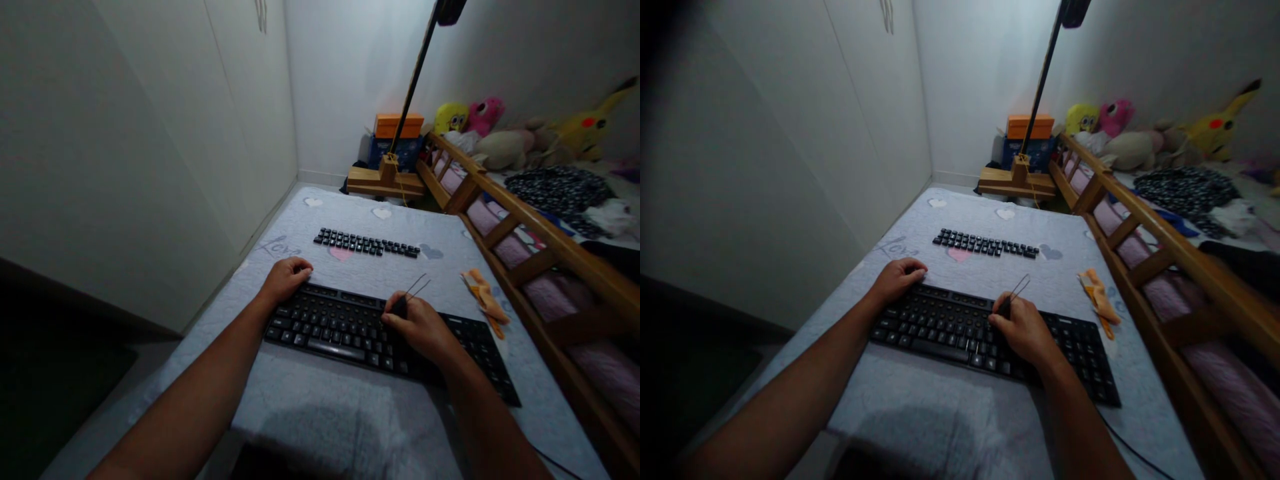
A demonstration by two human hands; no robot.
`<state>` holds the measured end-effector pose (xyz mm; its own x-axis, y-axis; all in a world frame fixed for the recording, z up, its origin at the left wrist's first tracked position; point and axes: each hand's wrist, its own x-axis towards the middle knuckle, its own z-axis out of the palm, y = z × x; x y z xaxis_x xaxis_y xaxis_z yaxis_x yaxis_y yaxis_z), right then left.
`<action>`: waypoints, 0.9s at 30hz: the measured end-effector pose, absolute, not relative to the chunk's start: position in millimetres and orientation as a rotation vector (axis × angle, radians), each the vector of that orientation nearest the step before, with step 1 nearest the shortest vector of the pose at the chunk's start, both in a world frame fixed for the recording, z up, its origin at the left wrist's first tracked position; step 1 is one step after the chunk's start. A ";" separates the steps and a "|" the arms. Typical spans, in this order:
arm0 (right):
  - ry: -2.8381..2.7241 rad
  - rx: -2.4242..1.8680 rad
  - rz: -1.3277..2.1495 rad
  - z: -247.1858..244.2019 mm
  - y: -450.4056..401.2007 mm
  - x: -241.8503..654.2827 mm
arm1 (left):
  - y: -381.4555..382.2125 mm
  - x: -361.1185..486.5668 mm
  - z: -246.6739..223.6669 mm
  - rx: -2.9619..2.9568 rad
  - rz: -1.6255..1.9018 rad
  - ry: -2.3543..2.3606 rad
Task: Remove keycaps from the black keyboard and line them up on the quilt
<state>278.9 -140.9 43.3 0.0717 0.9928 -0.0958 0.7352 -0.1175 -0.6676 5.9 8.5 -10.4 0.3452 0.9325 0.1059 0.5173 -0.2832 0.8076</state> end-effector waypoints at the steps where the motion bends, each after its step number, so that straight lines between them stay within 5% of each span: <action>1: -1.702 -1.911 0.772 43.7 -140.3 279.1 | 8.4 5.9 -10.0 1.930 0.774 1.263; 19: -1.529 -1.791 0.824 35.6 -149.4 281.3 | -0.3 6.8 3.8 2.130 0.809 1.285; 27: -1.535 -1.709 0.667 34.9 -153.5 260.3 | -51.6 40.5 31.8 2.356 0.739 0.781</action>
<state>260.3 -153.5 34.9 0.1525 0.9840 0.0922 0.6040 -0.0190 -0.7967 40.5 -51.6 31.8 0.6808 0.6576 0.3226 0.3583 -0.6831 0.6363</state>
